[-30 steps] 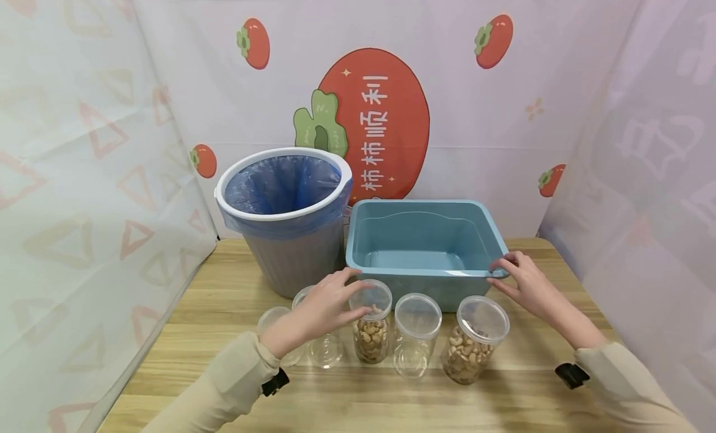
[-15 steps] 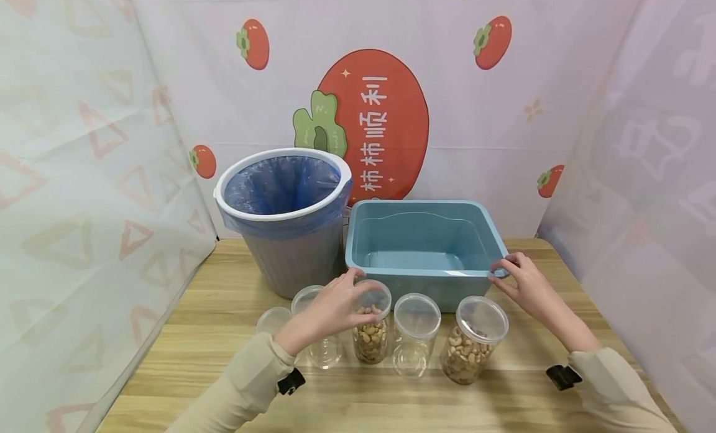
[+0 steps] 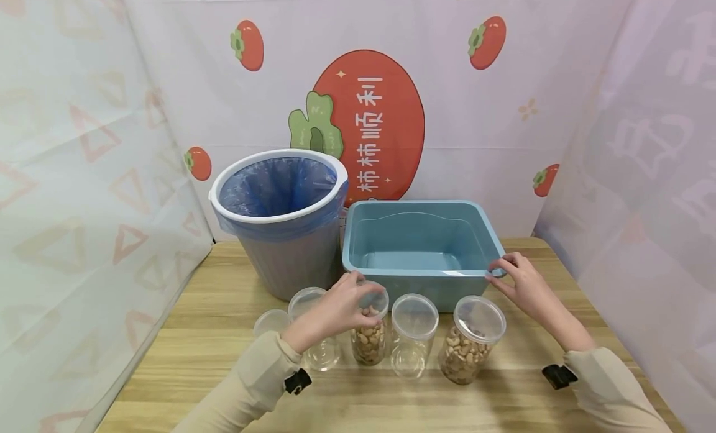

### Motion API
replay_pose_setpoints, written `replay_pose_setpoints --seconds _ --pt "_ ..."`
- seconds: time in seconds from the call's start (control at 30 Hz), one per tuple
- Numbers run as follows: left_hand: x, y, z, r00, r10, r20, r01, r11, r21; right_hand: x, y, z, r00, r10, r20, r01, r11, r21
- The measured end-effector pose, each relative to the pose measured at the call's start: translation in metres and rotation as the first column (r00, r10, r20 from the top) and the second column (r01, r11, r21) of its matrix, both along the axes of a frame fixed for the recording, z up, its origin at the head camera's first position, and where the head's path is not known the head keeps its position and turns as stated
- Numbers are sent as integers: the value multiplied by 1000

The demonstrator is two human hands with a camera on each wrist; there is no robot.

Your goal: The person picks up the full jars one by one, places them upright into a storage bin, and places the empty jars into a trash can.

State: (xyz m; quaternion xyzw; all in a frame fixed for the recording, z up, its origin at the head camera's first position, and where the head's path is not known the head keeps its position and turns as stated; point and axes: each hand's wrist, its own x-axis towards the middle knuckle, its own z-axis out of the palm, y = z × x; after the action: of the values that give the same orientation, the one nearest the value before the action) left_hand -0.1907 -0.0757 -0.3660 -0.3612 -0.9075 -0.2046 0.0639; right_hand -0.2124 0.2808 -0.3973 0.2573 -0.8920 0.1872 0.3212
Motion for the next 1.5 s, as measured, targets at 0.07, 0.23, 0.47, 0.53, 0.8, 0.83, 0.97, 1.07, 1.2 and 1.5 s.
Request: replay_pose_setpoints --seconds 0.07,0.23,0.47,0.53,0.8,0.83,0.97,1.07,1.2,1.5 --pt "-1 1 -1 1000 -2 -12 2 1000 16 0 0 0 1000 1 -1 -1 1000 0" --pt "-2 1 0 999 8 -44 -5 997 75 0 -1 1 1000 0 2 0 1000 2" --pt "-4 -2 22 995 59 -84 -42 981 189 1 -2 2 1000 -7 13 7 1000 -5" --pt "-5 -3 30 994 67 -92 -45 975 217 1 -2 2 1000 -13 19 13 1000 -9" --pt "-6 -5 64 988 114 -102 -84 962 259 2 -2 2 1000 -14 11 14 1000 -14" --pt "-6 -5 68 987 119 -107 -87 961 261 2 -2 2 1000 -15 9 15 1000 -16" --pt "-6 -5 85 983 139 -117 -104 958 268 2 -2 1 1000 -15 2 15 1000 -23" --pt "-7 -3 97 981 145 -125 -107 957 269 2 -2 0 1000 -19 8 19 999 -25" --pt "-11 0 113 982 142 -125 -105 960 258 3 -1 -2 999 -33 29 34 999 -27" --pt "-23 8 146 991 113 -66 -94 965 244 4 -2 -1 999 -44 30 45 999 -21"
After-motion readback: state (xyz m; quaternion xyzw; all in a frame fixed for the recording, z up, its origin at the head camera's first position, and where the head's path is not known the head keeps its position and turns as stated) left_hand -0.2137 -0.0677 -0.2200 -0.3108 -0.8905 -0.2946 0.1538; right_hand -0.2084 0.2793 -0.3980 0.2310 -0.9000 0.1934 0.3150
